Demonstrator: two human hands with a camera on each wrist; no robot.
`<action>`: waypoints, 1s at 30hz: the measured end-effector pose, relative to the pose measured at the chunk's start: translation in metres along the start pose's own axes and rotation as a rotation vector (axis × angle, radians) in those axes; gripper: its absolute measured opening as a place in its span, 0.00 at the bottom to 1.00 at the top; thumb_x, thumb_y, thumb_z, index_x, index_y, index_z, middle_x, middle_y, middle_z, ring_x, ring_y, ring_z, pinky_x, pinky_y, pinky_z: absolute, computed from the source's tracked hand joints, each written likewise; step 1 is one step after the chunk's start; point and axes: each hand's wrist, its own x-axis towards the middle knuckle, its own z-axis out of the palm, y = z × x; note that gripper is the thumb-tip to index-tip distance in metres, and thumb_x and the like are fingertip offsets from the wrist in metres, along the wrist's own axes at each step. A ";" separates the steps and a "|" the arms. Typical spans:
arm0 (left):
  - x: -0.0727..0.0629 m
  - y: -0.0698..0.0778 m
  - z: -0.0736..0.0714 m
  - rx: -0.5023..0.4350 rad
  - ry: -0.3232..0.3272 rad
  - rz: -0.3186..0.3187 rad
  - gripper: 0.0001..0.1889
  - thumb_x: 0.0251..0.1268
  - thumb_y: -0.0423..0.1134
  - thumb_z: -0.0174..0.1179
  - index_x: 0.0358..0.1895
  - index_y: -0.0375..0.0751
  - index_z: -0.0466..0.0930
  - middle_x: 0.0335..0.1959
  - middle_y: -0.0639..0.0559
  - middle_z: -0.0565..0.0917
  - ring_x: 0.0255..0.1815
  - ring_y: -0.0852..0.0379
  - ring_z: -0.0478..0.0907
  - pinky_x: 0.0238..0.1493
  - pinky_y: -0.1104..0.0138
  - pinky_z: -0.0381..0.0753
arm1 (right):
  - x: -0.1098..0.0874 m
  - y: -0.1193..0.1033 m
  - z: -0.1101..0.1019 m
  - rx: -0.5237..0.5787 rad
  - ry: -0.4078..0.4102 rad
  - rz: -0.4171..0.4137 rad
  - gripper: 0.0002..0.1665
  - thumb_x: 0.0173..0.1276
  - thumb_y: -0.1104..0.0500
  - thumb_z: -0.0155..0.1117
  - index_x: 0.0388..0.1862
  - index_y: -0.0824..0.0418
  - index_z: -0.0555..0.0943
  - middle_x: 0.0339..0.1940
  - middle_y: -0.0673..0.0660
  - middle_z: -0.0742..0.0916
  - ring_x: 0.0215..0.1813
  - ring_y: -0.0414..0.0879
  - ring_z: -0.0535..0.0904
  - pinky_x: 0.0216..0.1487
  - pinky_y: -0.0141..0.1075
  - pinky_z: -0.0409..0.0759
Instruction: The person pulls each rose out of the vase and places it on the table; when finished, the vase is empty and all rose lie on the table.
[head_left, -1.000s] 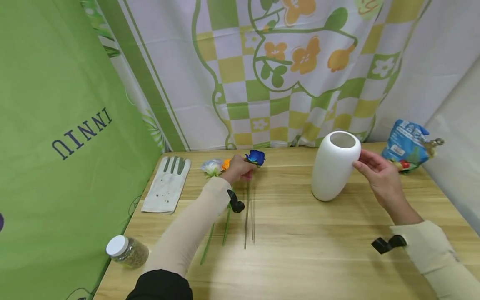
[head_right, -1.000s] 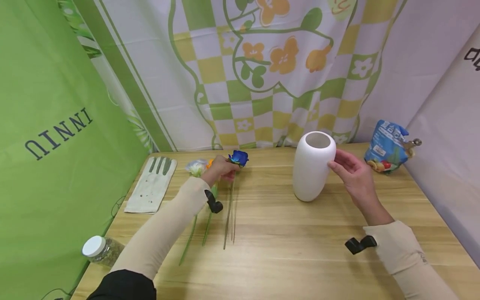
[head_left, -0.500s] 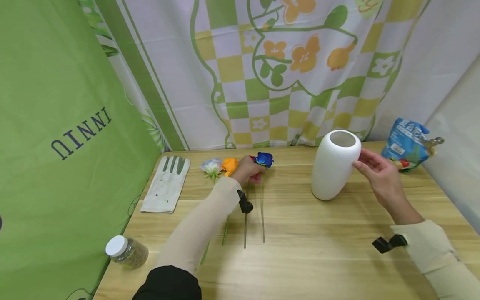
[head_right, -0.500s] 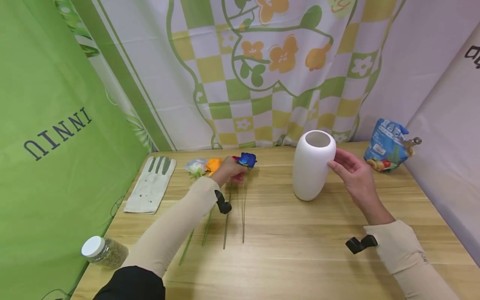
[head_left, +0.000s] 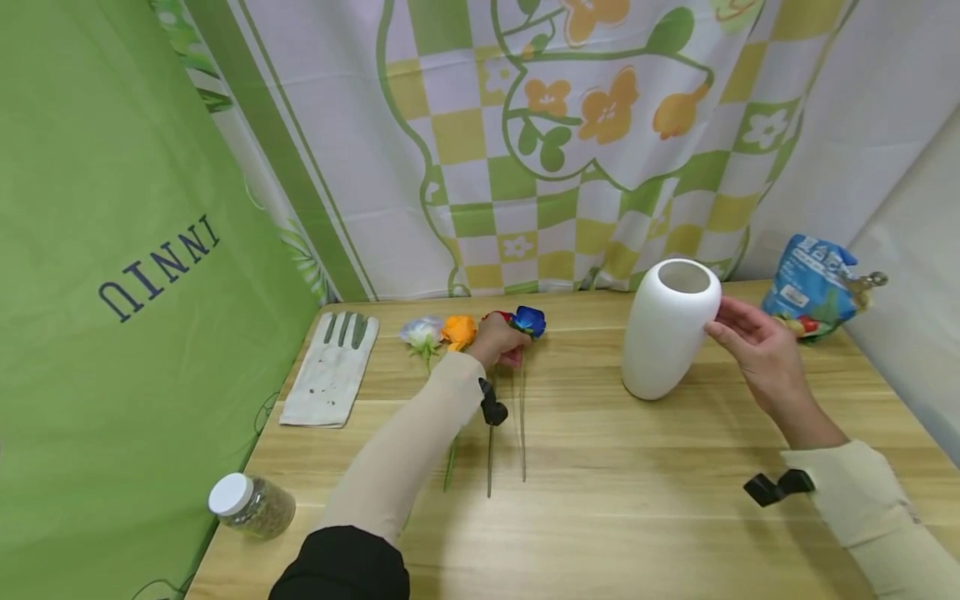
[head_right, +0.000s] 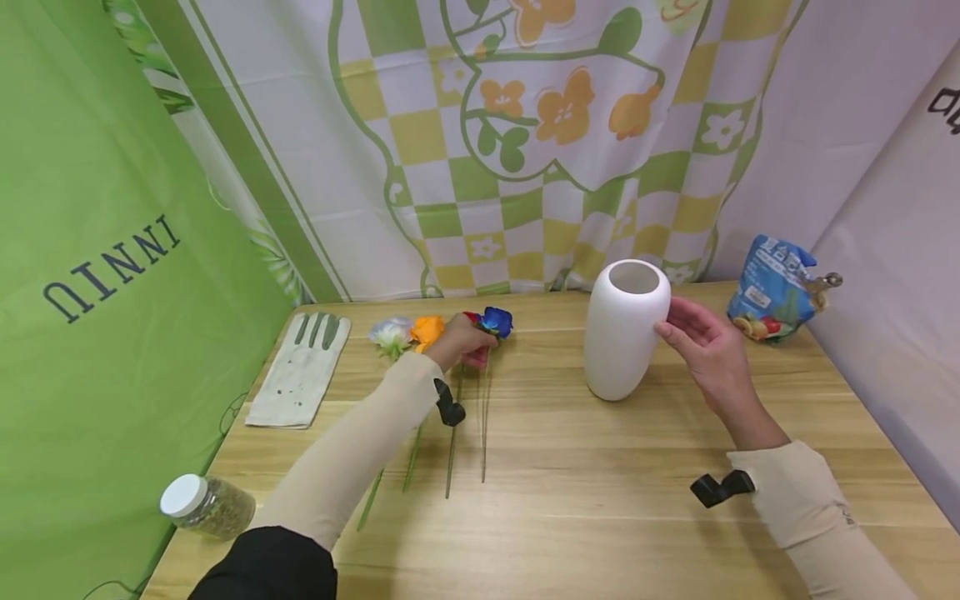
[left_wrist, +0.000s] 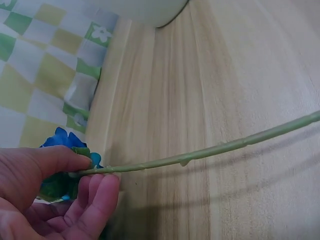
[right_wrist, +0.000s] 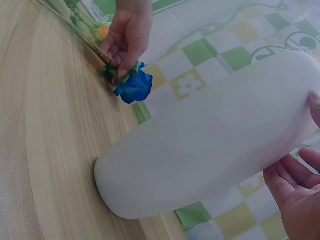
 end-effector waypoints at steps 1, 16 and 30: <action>0.002 -0.001 0.000 0.004 -0.002 0.003 0.12 0.58 0.30 0.69 0.41 0.29 0.77 0.15 0.44 0.78 0.09 0.54 0.77 0.38 0.49 0.90 | 0.000 0.000 0.000 -0.001 0.000 0.001 0.21 0.68 0.74 0.62 0.51 0.52 0.84 0.46 0.42 0.90 0.47 0.30 0.86 0.47 0.18 0.83; 0.011 -0.010 -0.002 0.037 -0.003 0.064 0.11 0.55 0.29 0.71 0.37 0.28 0.80 0.17 0.40 0.82 0.09 0.52 0.79 0.23 0.55 0.89 | -0.004 -0.002 0.001 -0.009 -0.001 -0.002 0.21 0.68 0.72 0.63 0.54 0.53 0.83 0.48 0.42 0.89 0.48 0.31 0.86 0.48 0.19 0.83; 0.013 -0.005 -0.008 0.289 -0.015 0.095 0.12 0.59 0.39 0.72 0.28 0.30 0.87 0.13 0.44 0.84 0.14 0.49 0.85 0.24 0.58 0.89 | -0.003 -0.003 0.001 -0.024 0.001 0.003 0.20 0.68 0.71 0.64 0.55 0.54 0.83 0.49 0.41 0.88 0.49 0.30 0.85 0.48 0.18 0.83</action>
